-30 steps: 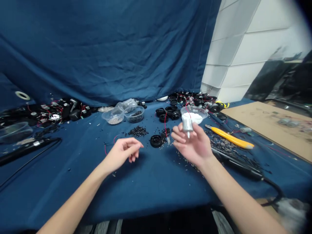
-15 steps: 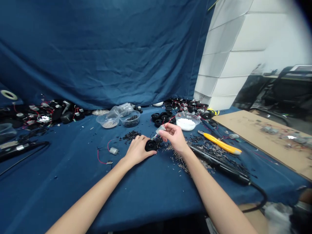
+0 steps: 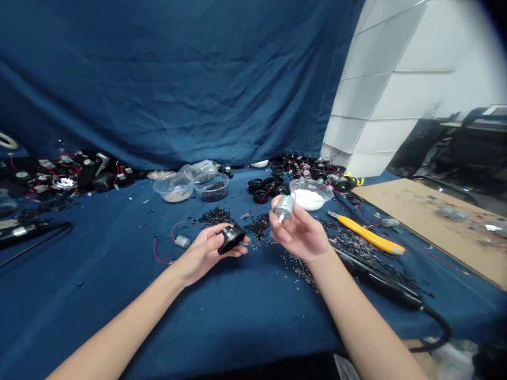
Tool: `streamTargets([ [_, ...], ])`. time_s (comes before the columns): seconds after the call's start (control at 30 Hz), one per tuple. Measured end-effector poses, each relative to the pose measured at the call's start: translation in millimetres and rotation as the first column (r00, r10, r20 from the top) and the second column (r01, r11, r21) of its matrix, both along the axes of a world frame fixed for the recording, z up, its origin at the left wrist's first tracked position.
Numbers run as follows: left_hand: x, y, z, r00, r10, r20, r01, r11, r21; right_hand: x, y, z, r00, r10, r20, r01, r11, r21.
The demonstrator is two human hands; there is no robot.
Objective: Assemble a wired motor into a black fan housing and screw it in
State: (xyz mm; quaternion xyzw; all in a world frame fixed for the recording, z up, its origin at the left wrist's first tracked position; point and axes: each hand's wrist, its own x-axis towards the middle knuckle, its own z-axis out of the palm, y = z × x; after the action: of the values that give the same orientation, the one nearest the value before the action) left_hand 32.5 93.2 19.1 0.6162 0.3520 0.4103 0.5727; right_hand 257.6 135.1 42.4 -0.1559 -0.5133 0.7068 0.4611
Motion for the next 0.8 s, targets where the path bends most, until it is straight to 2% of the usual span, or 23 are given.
streamTargets([
  [0.1,0,-4,-0.7,0.996,-0.049,0.075,0.052,0.998,-0.038,-6,-4,-0.7,0.999,0.039,-0.003,-0.039,0.999,-0.024],
  [0.17,0,-5,0.5,0.995,-0.082,0.065,0.084,0.996,-0.032,-9,-6,-2.5,0.998,0.055,0.011,-0.054,0.997,-0.046],
  [0.23,0,-6,2.4,0.993,-0.122,-0.001,0.121,0.993,-0.007,-13,-8,-4.5,0.998,0.054,0.027,-0.052,0.996,-0.066],
  [0.33,1,-8,4.1,0.97,-0.134,-0.204,0.154,0.985,0.084,-19,-12,-6.2,1.0,0.006,0.023,-0.004,0.996,-0.088],
  [0.43,7,-11,0.5,0.922,-0.014,-0.388,0.129,0.954,0.27,-24,-15,-5.8,0.999,-0.034,-0.005,0.034,0.997,-0.076],
  [0.53,14,-15,-6.4,0.901,0.181,-0.394,0.038,0.872,0.488,-27,-18,-4.7,0.997,-0.067,-0.044,0.067,0.998,0.004],
  [0.57,16,-16,-7.6,0.9,0.258,-0.353,-0.023,0.834,0.552,-28,-18,-4.4,0.995,-0.075,-0.064,0.076,0.997,0.027],
  [0.6,18,-17,-7.5,0.895,0.345,-0.283,-0.099,0.773,0.627,-29,-19,-4.0,0.994,-0.072,-0.084,0.075,0.997,0.034],
  [0.63,19,-17,-5.7,0.884,0.43,-0.186,-0.179,0.677,0.714,-30,-20,-3.8,0.992,-0.056,-0.109,0.059,0.998,0.023],
  [0.7,22,-16,3.2,0.837,0.547,0.029,-0.297,0.409,0.863,-33,-21,-4.1,0.984,0.003,-0.179,-0.013,0.998,-0.056],
  [0.73,24,-14,9.6,0.811,0.576,0.101,-0.314,0.282,0.907,-35,-22,-4.9,0.974,0.034,-0.223,-0.06,0.992,-0.114],
  [0.77,27,-11,16.8,0.791,0.598,0.129,-0.299,0.194,0.934,-38,-23,-6.2,0.963,0.053,-0.266,-0.103,0.979,-0.178],
  [0.8,29,-7,23.9,0.784,0.612,0.104,-0.256,0.166,0.952,-42,-24,-8.0,0.953,0.054,-0.298,-0.129,0.963,-0.238],
])
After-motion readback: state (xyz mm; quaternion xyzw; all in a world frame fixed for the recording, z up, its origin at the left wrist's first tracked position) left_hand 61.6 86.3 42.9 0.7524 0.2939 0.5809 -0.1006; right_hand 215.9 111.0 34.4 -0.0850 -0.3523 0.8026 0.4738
